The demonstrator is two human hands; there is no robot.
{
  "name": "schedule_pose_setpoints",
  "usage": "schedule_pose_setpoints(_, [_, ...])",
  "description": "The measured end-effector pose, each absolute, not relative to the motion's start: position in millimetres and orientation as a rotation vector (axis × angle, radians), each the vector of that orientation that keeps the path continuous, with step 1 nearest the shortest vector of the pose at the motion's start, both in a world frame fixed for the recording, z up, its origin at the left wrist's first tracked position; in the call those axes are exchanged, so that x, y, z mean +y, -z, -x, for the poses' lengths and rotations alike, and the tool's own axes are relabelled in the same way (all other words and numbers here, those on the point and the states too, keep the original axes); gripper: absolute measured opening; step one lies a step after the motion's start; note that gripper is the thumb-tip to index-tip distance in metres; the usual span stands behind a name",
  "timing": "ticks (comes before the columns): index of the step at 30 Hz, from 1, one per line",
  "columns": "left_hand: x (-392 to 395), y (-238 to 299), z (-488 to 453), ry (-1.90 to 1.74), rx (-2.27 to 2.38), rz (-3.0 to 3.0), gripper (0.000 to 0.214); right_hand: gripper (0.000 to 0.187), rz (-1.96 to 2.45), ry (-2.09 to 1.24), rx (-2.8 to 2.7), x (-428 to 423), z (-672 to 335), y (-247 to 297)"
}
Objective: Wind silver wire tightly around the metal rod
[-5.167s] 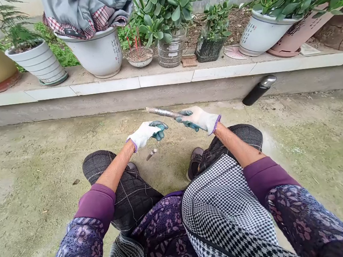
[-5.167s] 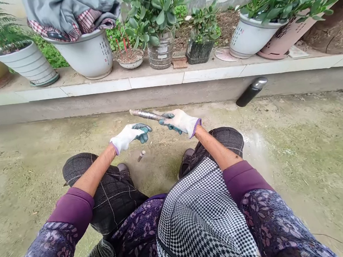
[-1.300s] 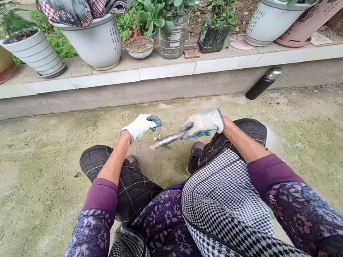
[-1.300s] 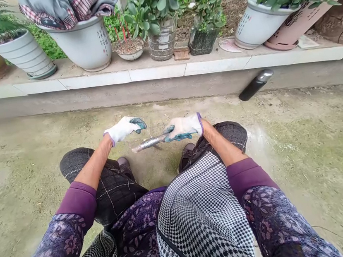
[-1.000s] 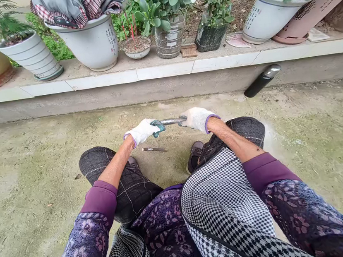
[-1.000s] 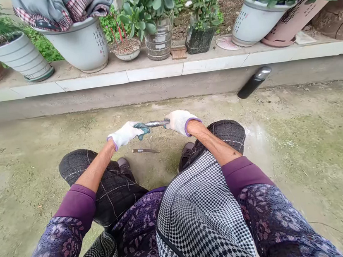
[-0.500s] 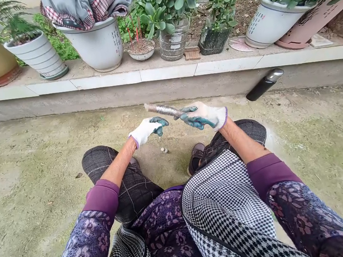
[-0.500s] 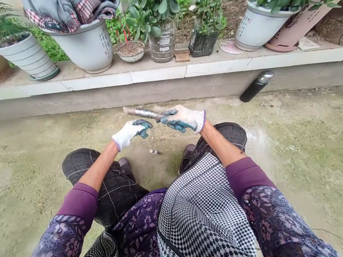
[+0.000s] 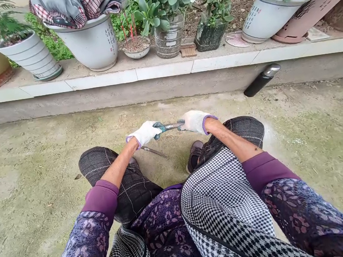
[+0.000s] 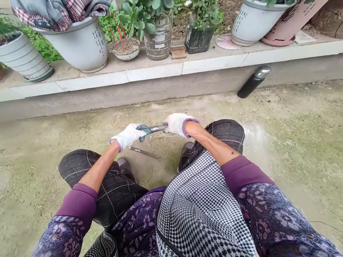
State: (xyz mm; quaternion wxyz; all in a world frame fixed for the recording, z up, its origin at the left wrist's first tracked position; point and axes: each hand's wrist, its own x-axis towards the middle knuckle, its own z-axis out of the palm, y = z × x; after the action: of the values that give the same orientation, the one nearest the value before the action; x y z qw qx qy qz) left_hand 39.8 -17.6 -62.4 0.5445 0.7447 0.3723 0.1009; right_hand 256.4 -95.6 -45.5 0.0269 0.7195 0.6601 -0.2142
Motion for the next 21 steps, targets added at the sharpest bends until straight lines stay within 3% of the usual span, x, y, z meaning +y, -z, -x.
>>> schedule_pose_setpoints(4, [-16,61,-43,-0.317,0.862,-1.671,0.019,0.037,-2.309,0.541,2.036,-93,-263,35])
schedule_pose_setpoints(9, [-14,62,-43,-0.36,0.785,-1.462,0.021,0.036,-2.546,0.597,2.095,-95,-268,23])
schedule_pose_setpoints(15, [-12,71,-45,-0.32,0.771,-1.44,0.016,0.036,-2.778,1.52,1.999,-104,-261,14])
schedule_pose_setpoints(18, [-10,71,-45,-0.335,0.788,-1.495,0.012,0.04,-2.54,1.948,1.972,-109,-261,10])
schedule_pose_setpoints(21, [-7,69,-42,-0.321,0.794,-1.608,0.007,0.046,-2.115,2.138,1.982,-114,-264,11])
